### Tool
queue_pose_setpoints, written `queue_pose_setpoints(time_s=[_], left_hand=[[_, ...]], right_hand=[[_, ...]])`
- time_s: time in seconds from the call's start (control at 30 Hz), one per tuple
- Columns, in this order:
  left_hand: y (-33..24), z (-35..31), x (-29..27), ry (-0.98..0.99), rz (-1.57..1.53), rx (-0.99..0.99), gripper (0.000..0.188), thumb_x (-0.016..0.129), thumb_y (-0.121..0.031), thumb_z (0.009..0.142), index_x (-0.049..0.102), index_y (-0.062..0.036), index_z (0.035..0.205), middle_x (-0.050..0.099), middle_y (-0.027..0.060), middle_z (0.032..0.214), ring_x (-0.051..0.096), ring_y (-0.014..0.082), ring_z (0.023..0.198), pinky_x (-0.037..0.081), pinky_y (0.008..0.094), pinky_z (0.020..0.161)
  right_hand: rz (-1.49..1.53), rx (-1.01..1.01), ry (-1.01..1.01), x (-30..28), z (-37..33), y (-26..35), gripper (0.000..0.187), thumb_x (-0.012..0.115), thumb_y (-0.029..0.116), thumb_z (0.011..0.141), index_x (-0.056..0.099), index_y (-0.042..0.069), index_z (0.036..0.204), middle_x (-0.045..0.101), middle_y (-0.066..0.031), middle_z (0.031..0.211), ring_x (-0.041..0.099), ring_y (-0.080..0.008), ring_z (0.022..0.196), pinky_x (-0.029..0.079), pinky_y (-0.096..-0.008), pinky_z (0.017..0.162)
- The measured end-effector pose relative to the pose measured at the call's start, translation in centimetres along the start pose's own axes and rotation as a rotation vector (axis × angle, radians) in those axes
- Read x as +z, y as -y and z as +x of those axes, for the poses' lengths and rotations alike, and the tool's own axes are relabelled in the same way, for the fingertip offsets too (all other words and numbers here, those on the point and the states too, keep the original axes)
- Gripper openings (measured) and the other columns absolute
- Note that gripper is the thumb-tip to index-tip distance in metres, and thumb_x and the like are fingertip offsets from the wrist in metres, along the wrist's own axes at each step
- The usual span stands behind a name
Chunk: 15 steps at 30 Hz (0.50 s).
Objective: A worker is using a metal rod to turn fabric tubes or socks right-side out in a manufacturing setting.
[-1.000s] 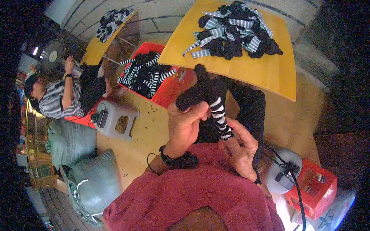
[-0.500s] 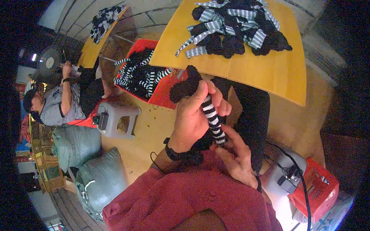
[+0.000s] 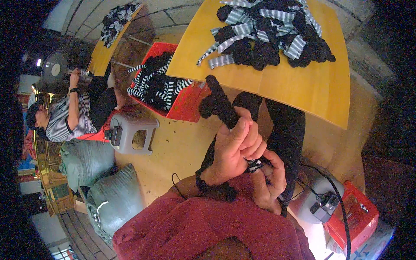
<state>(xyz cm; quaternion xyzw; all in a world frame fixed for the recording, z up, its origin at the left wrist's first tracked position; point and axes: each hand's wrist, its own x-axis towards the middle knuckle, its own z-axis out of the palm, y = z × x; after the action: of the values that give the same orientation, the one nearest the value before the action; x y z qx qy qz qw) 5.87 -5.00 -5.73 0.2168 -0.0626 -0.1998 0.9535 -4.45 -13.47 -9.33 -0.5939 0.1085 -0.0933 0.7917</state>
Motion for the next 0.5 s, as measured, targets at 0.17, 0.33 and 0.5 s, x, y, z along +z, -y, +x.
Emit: queue_pose_setpoints(time_s=[0.17,0.33,0.5], left_hand=[[-0.4,0.5,-0.3,0.02,0.056,0.035,0.023,0.048,-0.026,0.092,0.045,-0.0119,0.109,0.039,-0.0002,0.064,0.036,0.0095,0.051,0.035,0.0254,0.049],[-3.8,1.6,1.9,-0.153,0.024,0.182,0.042,0.048,-0.035,0.091,0.039,-0.0089,0.123,0.054,0.0073,0.088,0.055,0.0194,0.072,0.046,0.0309,0.068],[-4.3,1.1,1.5,-0.098,-0.046,0.173,0.036,0.044,-0.036,0.093,0.049,-0.0037,0.107,0.052,0.0043,0.073,0.05,0.0169,0.066,0.041,0.0297,0.063]], right_hand=[[0.181,0.111,0.053,-0.1,0.4,0.7,0.041,0.054,0.003,0.085,0.038,-0.004,0.123,0.059,-0.0069,0.094,0.054,-0.0091,0.086,0.041,-0.0208,0.078],[0.224,0.026,0.046,0.4,0.2,0.3,0.04,0.055,0.005,0.082,0.043,-0.007,0.119,0.052,-0.0016,0.069,0.038,-0.003,0.048,0.028,-0.0171,0.042],[0.282,0.022,0.047,0.3,-0.9,0.6,0.035,0.057,0.006,0.084,0.048,-0.005,0.116,0.06,-0.0029,0.083,0.045,-0.003,0.06,0.033,-0.017,0.053]])
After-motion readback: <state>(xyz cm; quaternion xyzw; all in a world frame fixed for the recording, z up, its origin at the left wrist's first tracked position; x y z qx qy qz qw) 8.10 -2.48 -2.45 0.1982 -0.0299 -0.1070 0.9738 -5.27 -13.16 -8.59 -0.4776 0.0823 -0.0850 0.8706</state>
